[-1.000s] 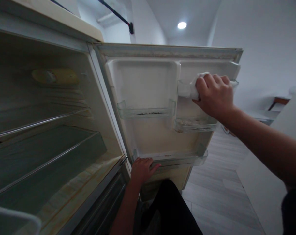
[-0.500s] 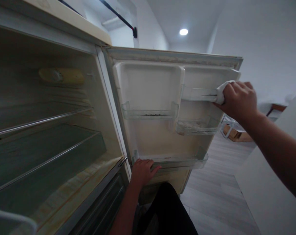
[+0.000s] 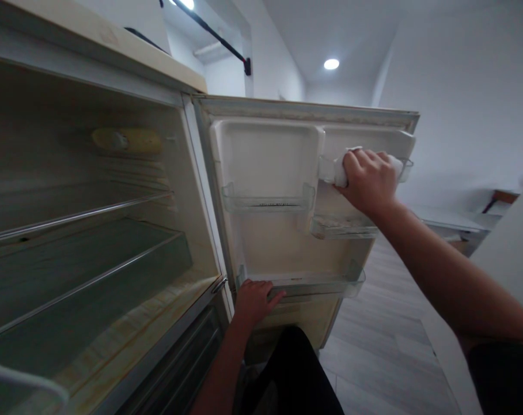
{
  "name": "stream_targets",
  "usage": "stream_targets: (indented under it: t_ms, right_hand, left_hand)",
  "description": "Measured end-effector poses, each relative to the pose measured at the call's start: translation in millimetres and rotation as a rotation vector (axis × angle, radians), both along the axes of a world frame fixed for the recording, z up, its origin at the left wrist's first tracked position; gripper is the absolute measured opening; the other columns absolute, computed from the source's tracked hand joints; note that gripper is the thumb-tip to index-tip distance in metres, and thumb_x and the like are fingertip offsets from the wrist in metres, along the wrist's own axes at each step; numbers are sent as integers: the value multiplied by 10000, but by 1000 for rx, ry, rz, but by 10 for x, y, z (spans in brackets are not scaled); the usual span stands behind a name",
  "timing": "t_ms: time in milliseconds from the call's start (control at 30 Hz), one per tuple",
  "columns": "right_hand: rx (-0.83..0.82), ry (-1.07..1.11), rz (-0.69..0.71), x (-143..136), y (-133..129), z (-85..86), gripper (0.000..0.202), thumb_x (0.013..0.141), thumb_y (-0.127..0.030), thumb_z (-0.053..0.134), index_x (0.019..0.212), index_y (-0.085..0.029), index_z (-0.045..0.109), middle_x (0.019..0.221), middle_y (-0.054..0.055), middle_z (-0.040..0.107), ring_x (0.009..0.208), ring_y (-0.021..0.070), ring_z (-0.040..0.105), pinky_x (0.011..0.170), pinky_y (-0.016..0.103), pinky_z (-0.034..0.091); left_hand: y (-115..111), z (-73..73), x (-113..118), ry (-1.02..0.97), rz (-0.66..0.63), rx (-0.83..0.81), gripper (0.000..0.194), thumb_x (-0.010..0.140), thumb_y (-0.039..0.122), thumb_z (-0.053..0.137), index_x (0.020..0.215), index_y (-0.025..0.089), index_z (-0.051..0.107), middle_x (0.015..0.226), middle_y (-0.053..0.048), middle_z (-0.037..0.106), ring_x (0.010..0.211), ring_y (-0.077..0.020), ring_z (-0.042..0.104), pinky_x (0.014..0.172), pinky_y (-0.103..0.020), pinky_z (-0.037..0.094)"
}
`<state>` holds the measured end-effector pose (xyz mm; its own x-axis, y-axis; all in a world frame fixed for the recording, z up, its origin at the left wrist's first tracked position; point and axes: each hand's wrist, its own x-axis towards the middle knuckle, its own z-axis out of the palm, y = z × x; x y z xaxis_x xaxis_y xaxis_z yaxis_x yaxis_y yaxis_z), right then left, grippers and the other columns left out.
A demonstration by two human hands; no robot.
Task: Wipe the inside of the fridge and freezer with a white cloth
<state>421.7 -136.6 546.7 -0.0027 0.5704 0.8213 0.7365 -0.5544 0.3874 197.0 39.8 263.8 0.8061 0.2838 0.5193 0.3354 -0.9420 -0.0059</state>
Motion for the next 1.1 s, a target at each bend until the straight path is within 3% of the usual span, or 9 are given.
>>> stream_targets:
  t_ms: [233, 400, 567, 767, 833, 933, 1100]
  right_hand:
    - [44, 81, 12, -192, 236, -45, 381, 952, -351, 507, 1245, -111, 552, 1219, 227, 609, 1117, 378, 558, 930, 511, 399]
    - [114, 11, -8, -157, 220, -132, 368, 982, -362, 483, 1251, -120, 550, 1184, 192, 610, 1096, 357, 544, 933, 494, 384]
    - [121, -48, -75, -55, -11, -159, 354, 982, -396, 494, 1196, -125, 572, 1156, 184, 624, 1050, 338, 548, 902, 458, 371]
    - [123, -173, -255, 320, -557, -142, 334, 959, -471, 538, 1026, -150, 600, 1049, 165, 670, 973, 299, 592, 837, 398, 372]
    - [91, -262, -171, 463, -735, -114, 319, 966, -474, 533, 1001, -162, 593, 999, 146, 680, 944, 268, 603, 834, 375, 384]
    - [70, -413, 72, 575, -892, -56, 341, 970, -528, 535, 948, -188, 561, 924, 102, 682, 863, 219, 617, 807, 337, 407]
    - [206, -531, 265, 471, -914, -13, 442, 931, -643, 580, 856, -212, 513, 751, 36, 633, 715, 189, 609, 709, 334, 401]
  left_hand:
    - [-10, 9, 6, 43, 18, -39, 515, 987, 625, 491, 754, 197, 658, 736, -61, 728, 739, -268, 703, 780, -407, 458]
    - [26, -22, -26, 30, -5, -10, 503, 972, 628, 527, 753, 195, 658, 725, -47, 723, 732, -262, 707, 776, -402, 463]
    - [57, -50, -81, -13, -36, 28, 481, 961, 622, 558, 753, 201, 661, 725, -39, 722, 731, -254, 709, 764, -393, 467]
    - [66, -44, -118, -47, -72, 46, 462, 963, 594, 572, 721, 206, 633, 694, -16, 702, 687, -238, 691, 740, -396, 459]
    - [68, -47, -141, -65, -82, 53, 459, 955, 597, 585, 716, 207, 624, 691, -9, 696, 679, -234, 684, 736, -398, 456]
    - [83, -53, -199, -95, -101, 49, 483, 938, 626, 593, 695, 210, 609, 667, -1, 680, 657, -225, 670, 721, -394, 447]
    - [131, -52, -299, -119, -143, 41, 513, 923, 657, 596, 670, 211, 579, 615, 11, 636, 627, -211, 655, 698, -379, 435]
